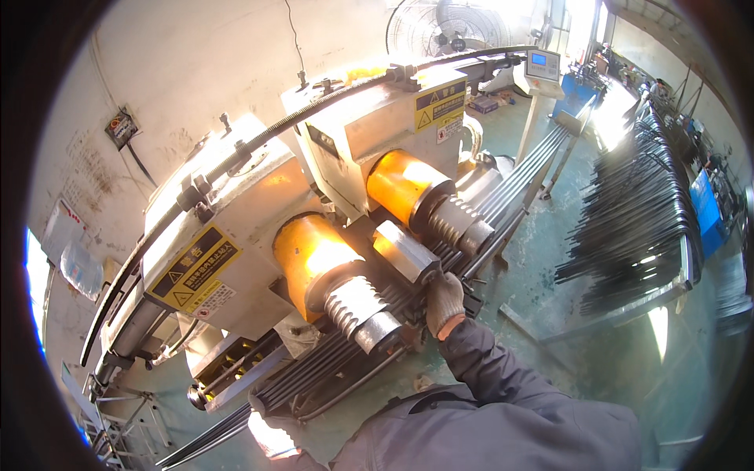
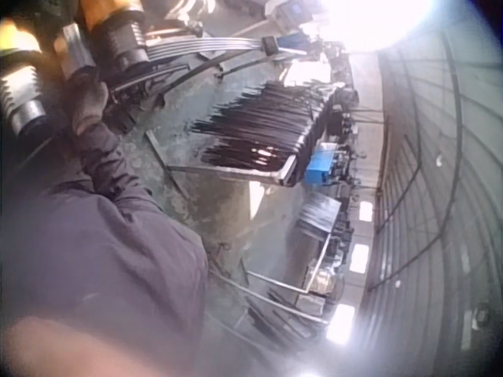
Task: The person repeatedly feeds bundles of long metal rods into a bending machine, operates the machine to bend them, and then removes the bent rods to stack them on a nearby rack. The process is repeated multiple times throughout the clip.
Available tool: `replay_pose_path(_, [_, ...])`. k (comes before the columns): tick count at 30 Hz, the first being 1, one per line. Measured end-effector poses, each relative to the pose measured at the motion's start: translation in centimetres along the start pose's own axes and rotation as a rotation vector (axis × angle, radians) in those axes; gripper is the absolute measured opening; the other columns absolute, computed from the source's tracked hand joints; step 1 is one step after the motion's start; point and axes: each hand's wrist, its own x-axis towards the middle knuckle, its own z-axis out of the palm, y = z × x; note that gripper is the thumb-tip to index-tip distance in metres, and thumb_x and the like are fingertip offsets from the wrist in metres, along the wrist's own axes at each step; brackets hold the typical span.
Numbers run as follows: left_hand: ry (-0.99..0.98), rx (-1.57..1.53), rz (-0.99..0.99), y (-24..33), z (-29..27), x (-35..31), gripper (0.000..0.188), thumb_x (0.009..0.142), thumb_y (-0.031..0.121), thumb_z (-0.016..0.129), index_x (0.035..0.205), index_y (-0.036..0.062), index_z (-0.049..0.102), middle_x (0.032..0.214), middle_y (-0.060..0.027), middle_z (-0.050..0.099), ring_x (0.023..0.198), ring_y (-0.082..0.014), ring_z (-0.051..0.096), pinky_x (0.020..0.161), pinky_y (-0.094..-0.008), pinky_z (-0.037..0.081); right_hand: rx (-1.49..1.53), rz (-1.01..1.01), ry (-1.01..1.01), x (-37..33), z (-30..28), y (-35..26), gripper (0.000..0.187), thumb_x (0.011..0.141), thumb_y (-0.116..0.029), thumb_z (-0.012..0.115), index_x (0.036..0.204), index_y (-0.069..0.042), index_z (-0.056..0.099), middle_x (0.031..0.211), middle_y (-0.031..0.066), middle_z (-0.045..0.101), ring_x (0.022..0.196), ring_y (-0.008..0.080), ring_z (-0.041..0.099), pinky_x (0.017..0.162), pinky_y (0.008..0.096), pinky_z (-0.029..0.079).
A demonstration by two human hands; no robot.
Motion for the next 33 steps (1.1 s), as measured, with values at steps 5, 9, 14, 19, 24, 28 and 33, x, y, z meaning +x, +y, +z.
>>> replay_pose_path(5, [0.015,-0.449,-0.029,2.6,-6.2,0.8,0.045,0.120,0.033,0.056,0.146,-0.0012,0.069,0.144,-0.0186,0.075,0.138,-0.0344,0.069,0.126,-0.0552,0.053,0.220,-0.024,-0.058,-2.8,-0.5,-1.6,0.045,0.119,-0.044,0.064,0.109,-0.002,0.077,0.087,0.0033,0.074,0.069,0.0149,0.065,0.064,0.0336,0.052])
replay_pose_path(9, [0.377,-0.306,-0.097,3.5,-6.8,1.0,0.046,0.121,0.032,0.055,0.150,-0.0020,0.065,0.146,-0.0175,0.072,0.136,-0.0347,0.069,0.125,-0.0548,0.052,0.018,-0.001,-0.010,-3.7,-3.8,-0.9,0.045,0.119,-0.040,0.067,0.124,0.003,0.078,0.109,0.0042,0.079,0.096,0.0144,0.070,0.091,0.0327,0.057])
replay_pose_path(14, [0.359,-0.308,-0.267,3.9,1.2,-0.9,0.043,0.122,0.034,0.041,0.140,0.0049,0.067,0.141,-0.0166,0.070,0.131,-0.0387,0.066,0.116,-0.0546,0.055,-0.276,-0.284,-0.008,-1.5,-8.5,2.9,0.042,0.116,-0.035,0.072,0.133,0.003,0.078,0.121,0.0046,0.078,0.107,0.0160,0.064,0.100,0.0351,0.053])
replay_pose_path(19, [0.579,-0.236,-0.343,2.0,0.9,-2.7,0.034,0.119,0.035,0.060,0.131,0.0072,0.074,0.121,-0.0111,0.078,0.107,-0.0266,0.074,0.095,-0.0422,0.063,-0.360,-0.233,-0.157,3.9,-15.0,10.2,0.043,0.117,-0.023,0.068,0.149,0.005,0.070,0.134,0.0090,0.077,0.115,0.0184,0.069,0.103,0.0305,0.053])
replay_pose_path(24, [0.098,-0.694,-0.514,0.7,-6.3,-2.0,0.032,0.116,0.031,0.070,0.132,0.0044,0.078,0.118,-0.0092,0.081,0.104,-0.0200,0.076,0.091,-0.0372,0.062,-0.661,-0.123,-0.230,6.8,-19.4,15.7,0.046,0.108,-0.048,0.079,0.104,-0.003,0.076,0.086,0.0006,0.068,0.072,0.0110,0.056,0.061,0.0303,0.042])
replay_pose_path(28, [0.387,-0.661,-0.100,5.4,-11.6,-1.3,0.029,0.114,0.021,0.066,0.132,-0.0002,0.071,0.125,-0.0165,0.078,0.119,-0.0367,0.075,0.110,-0.0555,0.061,-0.698,0.100,-0.038,2.9,-20.6,17.5,0.045,0.108,-0.046,0.075,0.086,-0.008,0.071,0.071,0.0003,0.065,0.057,0.0101,0.054,0.049,0.0294,0.032])
replay_pose_path(33, [0.509,-0.595,0.074,12.3,-27.2,1.2,0.029,0.112,0.017,0.064,0.132,-0.0047,0.069,0.127,-0.0208,0.077,0.119,-0.0401,0.075,0.112,-0.0555,0.062,-0.925,0.190,-0.015,-1.1,-23.7,20.7,0.039,0.106,-0.045,0.074,0.097,-0.007,0.078,0.074,0.0018,0.063,0.065,0.0189,0.060,0.060,0.0358,0.048])
